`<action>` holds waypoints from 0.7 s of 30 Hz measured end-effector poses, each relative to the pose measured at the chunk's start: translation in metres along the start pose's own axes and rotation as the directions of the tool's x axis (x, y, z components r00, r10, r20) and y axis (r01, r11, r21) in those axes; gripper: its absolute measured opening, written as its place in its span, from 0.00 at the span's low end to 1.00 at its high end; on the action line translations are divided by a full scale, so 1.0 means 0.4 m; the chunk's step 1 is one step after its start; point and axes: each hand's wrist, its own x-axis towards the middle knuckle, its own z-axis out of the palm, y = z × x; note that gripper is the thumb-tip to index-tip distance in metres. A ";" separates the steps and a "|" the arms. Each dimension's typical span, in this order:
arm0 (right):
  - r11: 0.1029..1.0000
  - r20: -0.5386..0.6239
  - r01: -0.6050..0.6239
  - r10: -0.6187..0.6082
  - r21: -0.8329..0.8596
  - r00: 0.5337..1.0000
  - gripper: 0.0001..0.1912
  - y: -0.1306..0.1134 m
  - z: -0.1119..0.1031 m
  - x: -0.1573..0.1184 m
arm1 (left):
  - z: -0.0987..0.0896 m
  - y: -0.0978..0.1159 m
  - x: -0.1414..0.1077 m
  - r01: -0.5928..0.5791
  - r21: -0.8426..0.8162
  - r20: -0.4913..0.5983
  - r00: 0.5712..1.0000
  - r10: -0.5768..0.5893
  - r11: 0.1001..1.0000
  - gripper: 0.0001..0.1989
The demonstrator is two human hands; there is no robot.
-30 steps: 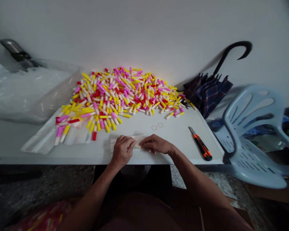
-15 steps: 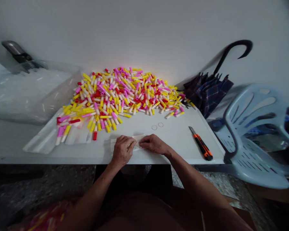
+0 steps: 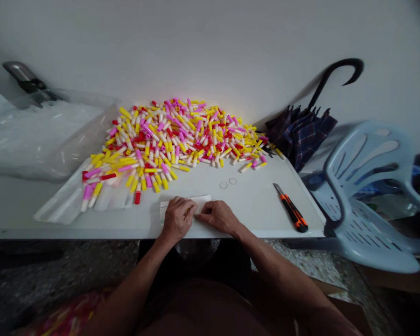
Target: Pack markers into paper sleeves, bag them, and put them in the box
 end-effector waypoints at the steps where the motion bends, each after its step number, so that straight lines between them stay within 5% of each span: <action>1: 1.000 -0.009 -0.006 0.006 0.004 1.000 0.12 -0.002 0.003 -0.003 | 0.000 0.000 -0.001 0.003 0.000 -0.003 1.000 -0.003 1.000 0.07; 15: 0.991 -0.143 -0.130 0.126 -0.020 0.982 0.18 -0.015 0.047 -0.007 | -0.001 -0.003 -0.001 0.015 0.014 -0.028 0.999 -0.014 1.000 0.06; 21: 0.990 -0.225 -0.129 0.139 0.058 0.964 0.18 0.005 0.060 -0.019 | -0.026 -0.005 -0.029 0.144 0.026 -0.147 0.979 -0.138 0.989 0.07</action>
